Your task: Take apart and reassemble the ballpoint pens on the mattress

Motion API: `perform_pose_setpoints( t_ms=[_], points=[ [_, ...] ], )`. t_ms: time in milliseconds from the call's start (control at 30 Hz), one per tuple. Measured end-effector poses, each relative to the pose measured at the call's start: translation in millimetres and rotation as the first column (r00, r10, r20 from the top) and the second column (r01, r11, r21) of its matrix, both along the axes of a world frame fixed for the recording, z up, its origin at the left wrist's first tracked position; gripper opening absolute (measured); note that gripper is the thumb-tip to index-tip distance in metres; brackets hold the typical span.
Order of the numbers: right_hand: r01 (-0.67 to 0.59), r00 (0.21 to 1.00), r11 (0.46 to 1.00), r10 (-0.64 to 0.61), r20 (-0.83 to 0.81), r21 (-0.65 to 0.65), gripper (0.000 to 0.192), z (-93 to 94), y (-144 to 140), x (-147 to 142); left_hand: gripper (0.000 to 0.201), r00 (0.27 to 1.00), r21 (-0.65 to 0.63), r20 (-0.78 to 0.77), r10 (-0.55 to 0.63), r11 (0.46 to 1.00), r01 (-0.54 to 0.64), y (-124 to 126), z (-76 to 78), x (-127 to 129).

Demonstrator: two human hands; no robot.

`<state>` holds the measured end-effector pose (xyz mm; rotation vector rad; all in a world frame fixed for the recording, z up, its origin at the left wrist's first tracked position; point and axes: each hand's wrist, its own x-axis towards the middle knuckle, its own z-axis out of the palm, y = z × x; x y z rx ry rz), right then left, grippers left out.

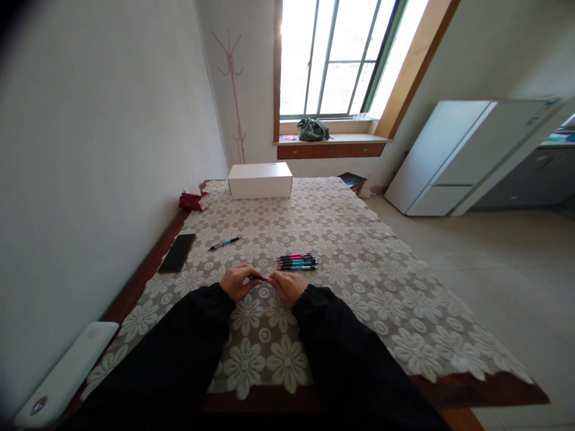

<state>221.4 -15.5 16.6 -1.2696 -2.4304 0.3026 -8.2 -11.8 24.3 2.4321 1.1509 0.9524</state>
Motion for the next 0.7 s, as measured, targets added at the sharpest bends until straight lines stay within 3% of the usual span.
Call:
perform_pose_setpoints(
  t_ms=[233, 400, 533, 700],
  points=[
    [-0.023, 0.999, 0.999, 0.022, 0.047, 0.022, 0.035, -0.4, -0.8, -0.2, 0.022, 1.0, 0.002, -0.027, -0.003, 1.0, 0.003, -0.8, 1.7, 0.1],
    [-0.011, 1.0, 1.0, 0.011, 0.002, 0.026, 0.028, 0.1, -0.7, -0.2, 0.021, 1.0, 0.004, -0.009, 0.012, 1.0, -0.012, -0.4, 0.7, -0.1],
    [-0.012, 0.996, 1.0, 0.01, 0.091, 0.017, 0.036, 0.2, -1.0, -0.3, 0.021, 0.999, 0.013, -0.028, -0.019, 1.0, 0.019, -1.6, 2.4, 0.8],
    [-0.008, 1.0, 0.999, 0.009, -0.028, 0.037, 0.028, -0.6, -1.2, -0.1, 0.019, 1.0, 0.002, 0.008, 0.014, 1.0, -0.014, -2.0, 2.9, 1.0]
  ],
)
